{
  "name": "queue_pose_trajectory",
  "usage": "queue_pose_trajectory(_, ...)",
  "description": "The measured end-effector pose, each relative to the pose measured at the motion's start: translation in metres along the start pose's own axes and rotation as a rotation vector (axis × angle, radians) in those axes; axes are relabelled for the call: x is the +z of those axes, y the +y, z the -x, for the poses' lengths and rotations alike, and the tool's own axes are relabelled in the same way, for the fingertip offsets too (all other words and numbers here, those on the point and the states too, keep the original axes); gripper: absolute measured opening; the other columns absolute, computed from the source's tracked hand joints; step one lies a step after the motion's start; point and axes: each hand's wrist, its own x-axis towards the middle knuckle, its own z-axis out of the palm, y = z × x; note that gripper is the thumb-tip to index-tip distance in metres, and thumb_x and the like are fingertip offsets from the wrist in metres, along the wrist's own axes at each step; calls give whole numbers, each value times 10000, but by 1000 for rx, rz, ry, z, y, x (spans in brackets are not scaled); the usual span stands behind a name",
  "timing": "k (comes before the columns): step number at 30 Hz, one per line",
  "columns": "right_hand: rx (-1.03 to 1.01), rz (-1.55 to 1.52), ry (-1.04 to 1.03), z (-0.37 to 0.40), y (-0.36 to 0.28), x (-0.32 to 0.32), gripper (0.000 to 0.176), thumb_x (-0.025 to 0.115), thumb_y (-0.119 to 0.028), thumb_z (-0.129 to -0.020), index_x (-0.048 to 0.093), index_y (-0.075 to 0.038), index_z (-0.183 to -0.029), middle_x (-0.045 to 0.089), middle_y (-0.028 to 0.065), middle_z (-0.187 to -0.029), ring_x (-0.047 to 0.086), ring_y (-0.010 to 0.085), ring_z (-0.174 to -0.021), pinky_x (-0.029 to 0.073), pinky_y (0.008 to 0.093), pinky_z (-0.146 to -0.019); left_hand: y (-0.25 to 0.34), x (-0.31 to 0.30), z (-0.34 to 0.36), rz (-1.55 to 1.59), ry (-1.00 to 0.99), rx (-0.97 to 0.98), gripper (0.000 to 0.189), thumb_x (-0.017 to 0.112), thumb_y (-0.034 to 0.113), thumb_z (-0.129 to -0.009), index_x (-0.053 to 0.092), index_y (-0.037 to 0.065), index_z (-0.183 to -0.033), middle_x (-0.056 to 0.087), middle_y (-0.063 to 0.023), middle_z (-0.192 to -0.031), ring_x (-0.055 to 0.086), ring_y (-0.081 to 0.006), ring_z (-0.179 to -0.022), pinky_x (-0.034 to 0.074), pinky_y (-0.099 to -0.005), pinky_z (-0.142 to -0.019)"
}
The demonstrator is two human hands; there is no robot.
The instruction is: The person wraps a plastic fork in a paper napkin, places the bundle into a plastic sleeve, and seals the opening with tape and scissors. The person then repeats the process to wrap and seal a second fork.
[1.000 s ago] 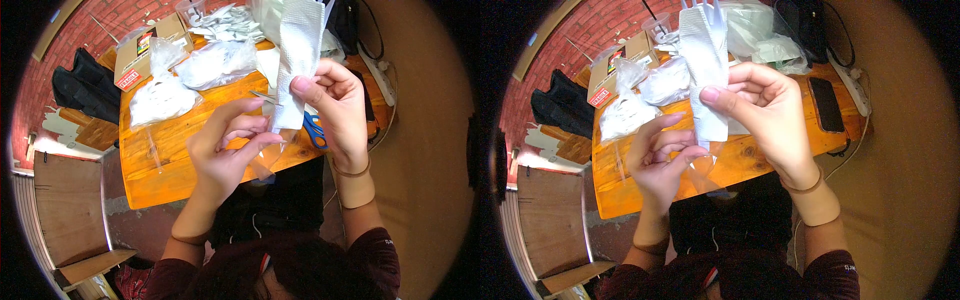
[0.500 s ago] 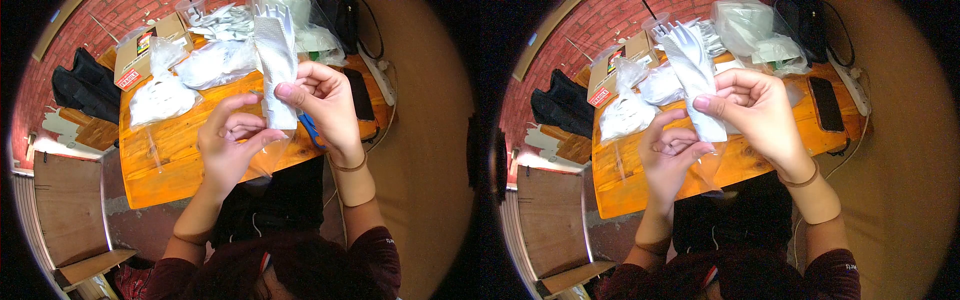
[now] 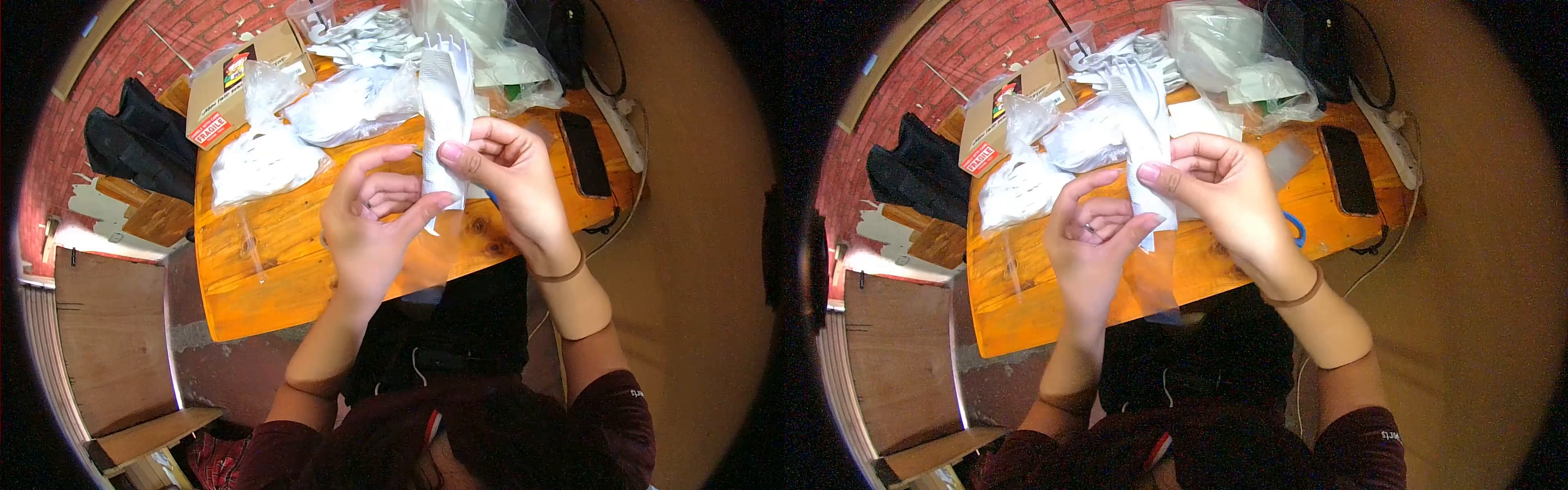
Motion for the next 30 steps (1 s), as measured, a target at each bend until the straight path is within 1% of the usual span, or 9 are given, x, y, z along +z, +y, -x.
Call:
queue_pose_trajectory(5,19,-81,130,8,13,7,115,664,-50,-804,602,12,-879,656,65,-777,599,67,-676,479,189,-604,-8,4,1,-409,90,305,514,767,5,-672,517,4,-1121,641,-83,-823,634,-155,-767,541,-250,-681)
queue_pose_trajectory(11,-1,-126,175,5,4,3,110,649,-39,-813,611,16,-900,658,66,-807,605,76,-677,486,195,-612,3,5,-2,232,115,-77,368,713,73,-762,559,1,-1088,649,-93,-915,608,-127,-855,515,-247,-744)
queue_pose_trajectory(14,-18,-130,150,4,0,0,118,648,-35,-812,617,16,-913,659,65,-818,609,81,-701,490,200,-647,-5,-12,-1,173,-101,-307,294,675,87,-804,582,-28,-1058,650,-91,-933,605,-105,-818,492,-231,-744)
queue_pose_trajectory(17,-27,-118,124,3,3,0,116,648,-35,-811,619,11,-914,659,62,-830,610,80,-736,488,205,-679,-7,-14,0,254,-209,-421,272,664,101,-818,595,-53,-1032,654,-81,-911,603,-95,-788,484,-224,-718)
queue_pose_trajectory(20,11,-121,110,4,1,2,110,653,-34,-806,620,1,-904,659,54,-843,607,78,-763,482,212,-706,-7,-14,-2,299,-230,-427,236,670,85,-810,615,-49,-996,659,-86,-898,607,-94,-770,479,-216,-710)
queue_pose_trajectory(23,24,-126,103,7,2,1,110,659,-34,-800,621,-5,-900,655,48,-858,599,78,-767,477,216,-713,-9,-12,-3,315,-219,-389,255,680,85,-802,611,-48,-1008,661,-80,-893,608,-93,-777,479,-215,-711)
queue_pose_trajectory(26,44,-125,77,13,3,1,100,659,-33,-796,623,-5,-886,645,34,-844,590,81,-770,474,218,-728,-6,-4,-3,377,-121,-354,244,683,71,-796,613,-46,-999,663,-78,-876,611,-95,-781,478,-212,-713)
queue_pose_trajectory(29,58,-23,52,12,2,-2,167,664,-29,-786,612,-3,-943,633,28,-848,584,82,-775,474,223,-733,-4,-1,-1,361,-79,-353,236,690,45,-782,613,-43,-987,663,-82,-865,619,-102,-778,484,-209,-697)
queue_pose_trajectory(30,1,22,82,10,0,0,198,666,-24,-783,604,-2,-969,631,29,-853,583,82,-775,475,224,-739,-4,-1,0,317,-72,-330,237,692,38,-778,611,-42,-986,663,-86,-866,622,-104,-776,486,-208,-689)
